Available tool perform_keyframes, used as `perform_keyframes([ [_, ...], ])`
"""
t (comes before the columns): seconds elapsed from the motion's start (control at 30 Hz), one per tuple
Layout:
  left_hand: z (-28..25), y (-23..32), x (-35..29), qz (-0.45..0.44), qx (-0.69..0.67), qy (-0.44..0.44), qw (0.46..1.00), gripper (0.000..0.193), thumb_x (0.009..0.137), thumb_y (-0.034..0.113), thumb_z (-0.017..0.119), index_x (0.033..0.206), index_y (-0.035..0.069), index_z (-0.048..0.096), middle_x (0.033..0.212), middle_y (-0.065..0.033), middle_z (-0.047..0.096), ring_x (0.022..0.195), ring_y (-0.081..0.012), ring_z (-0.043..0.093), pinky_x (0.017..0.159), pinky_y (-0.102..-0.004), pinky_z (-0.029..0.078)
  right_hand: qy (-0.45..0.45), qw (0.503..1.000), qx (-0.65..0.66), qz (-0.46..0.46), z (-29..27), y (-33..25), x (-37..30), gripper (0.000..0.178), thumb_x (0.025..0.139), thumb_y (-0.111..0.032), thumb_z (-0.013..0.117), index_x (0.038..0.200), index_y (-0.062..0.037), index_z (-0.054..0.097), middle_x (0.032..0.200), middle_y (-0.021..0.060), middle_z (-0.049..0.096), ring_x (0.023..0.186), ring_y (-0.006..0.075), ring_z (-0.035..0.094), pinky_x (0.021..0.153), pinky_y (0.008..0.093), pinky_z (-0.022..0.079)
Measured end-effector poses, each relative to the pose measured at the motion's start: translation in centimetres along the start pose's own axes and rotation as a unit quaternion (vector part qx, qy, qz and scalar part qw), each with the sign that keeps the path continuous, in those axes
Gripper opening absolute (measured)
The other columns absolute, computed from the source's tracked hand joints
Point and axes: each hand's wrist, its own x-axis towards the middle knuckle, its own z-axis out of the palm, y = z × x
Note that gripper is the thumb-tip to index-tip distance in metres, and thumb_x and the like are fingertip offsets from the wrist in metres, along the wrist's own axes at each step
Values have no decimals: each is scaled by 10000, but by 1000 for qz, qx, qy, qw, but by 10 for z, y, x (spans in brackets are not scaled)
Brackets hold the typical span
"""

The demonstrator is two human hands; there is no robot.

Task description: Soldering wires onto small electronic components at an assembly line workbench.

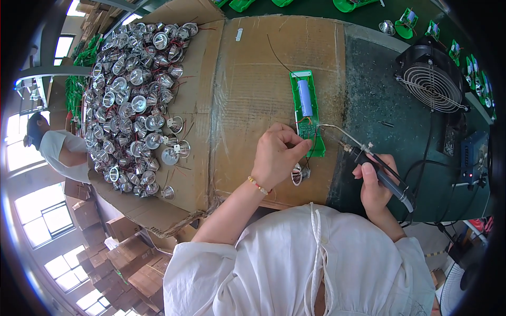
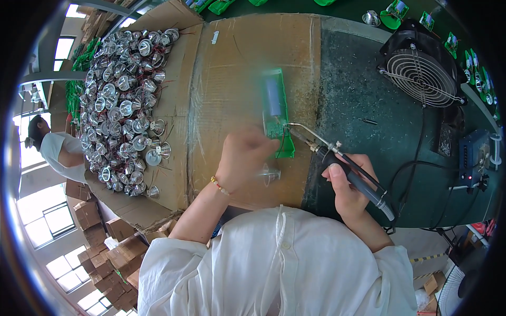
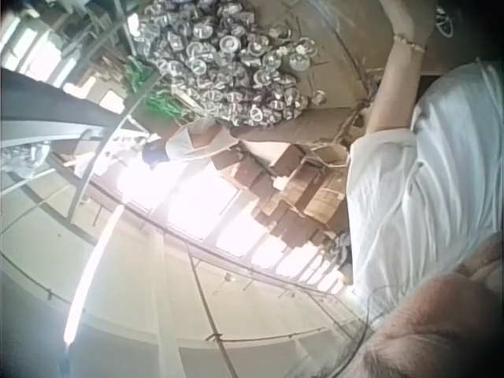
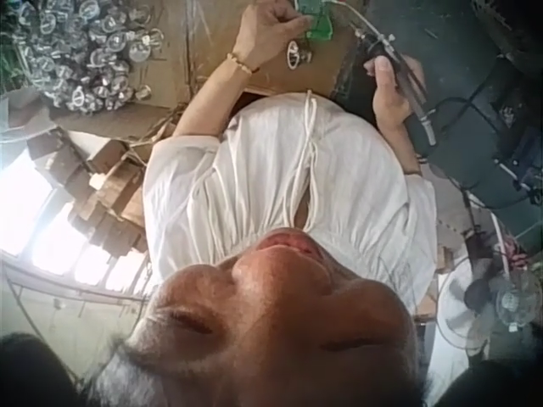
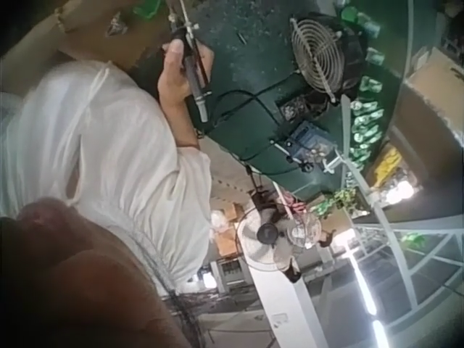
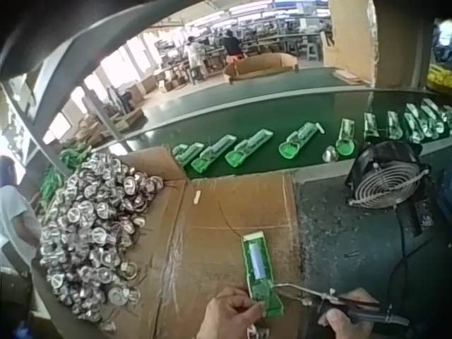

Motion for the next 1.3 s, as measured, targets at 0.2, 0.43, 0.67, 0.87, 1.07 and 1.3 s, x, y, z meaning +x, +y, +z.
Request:
perform_keyframes([
  [0.2, -2, 3, -3, -6, 11, -3, 1000, 162, 701, 145, 692, 704, -13, 657, 784, -89, 546, 663, -163, 548, 583, -276, 446, -1, 1000, -3, 13, -3, 3, -2, 213, 812, -128, 593, 932, 23, 503, 725, 96, 562, 573, 118, 537, 516, 216, 441],
  [0.43, -8, 0, -11, -13, -14, 85, 996, 173, 737, 163, 664, 767, -8, 657, 649, -99, 635, 576, -115, 610, 548, -245, 476, 29, 998, -54, -28, -37, 5, 17, 178, 818, -106, 579, 905, 21, 490, 686, 96, 575, 556, 111, 541, 510, 219, 447],
  [0.67, -10, 68, 118, 99, 218, 19, 971, 125, 685, 126, 569, 655, 26, 638, 551, -139, 576, 502, -215, 598, 516, -311, 480, 56, 997, -55, 7, -52, 8, 36, 151, 807, -104, 616, 854, 7, 525, 670, 54, 606, 572, 73, 535, 523, 215, 433],
  [0.87, -16, 130, 301, 210, 468, 72, 855, 188, 693, 175, 504, 664, 78, 663, 567, -97, 610, 596, -245, 622, 640, -349, 503, 46, 996, -73, 17, -49, 9, 35, 168, 740, -65, 669, 844, -5, 552, 655, 47, 623, 566, 80, 574, 516, 230, 462],
  [1.07, 37, 211, 359, 229, 481, 123, 838, 138, 734, 245, 637, 805, 135, 682, 824, -114, 651, 778, -293, 623, 705, -378, 505, 43, 991, -117, -41, -59, 14, 41, 172, 689, -87, 702, 802, -12, 596, 593, 64, 563, 484, 118, 535, 459, 243, 421],
  [1.3, 132, 224, 417, 312, 290, 39, 904, 137, 689, 241, 692, 787, 146, 698, 771, -85, 657, 754, -255, 625, 721, -349, 498, 41, 995, -59, -67, -52, 16, 52, 173, 622, 9, 697, 764, 25, 599, 589, 78, 569, 453, 143, 540, 417, 224, 394],
])
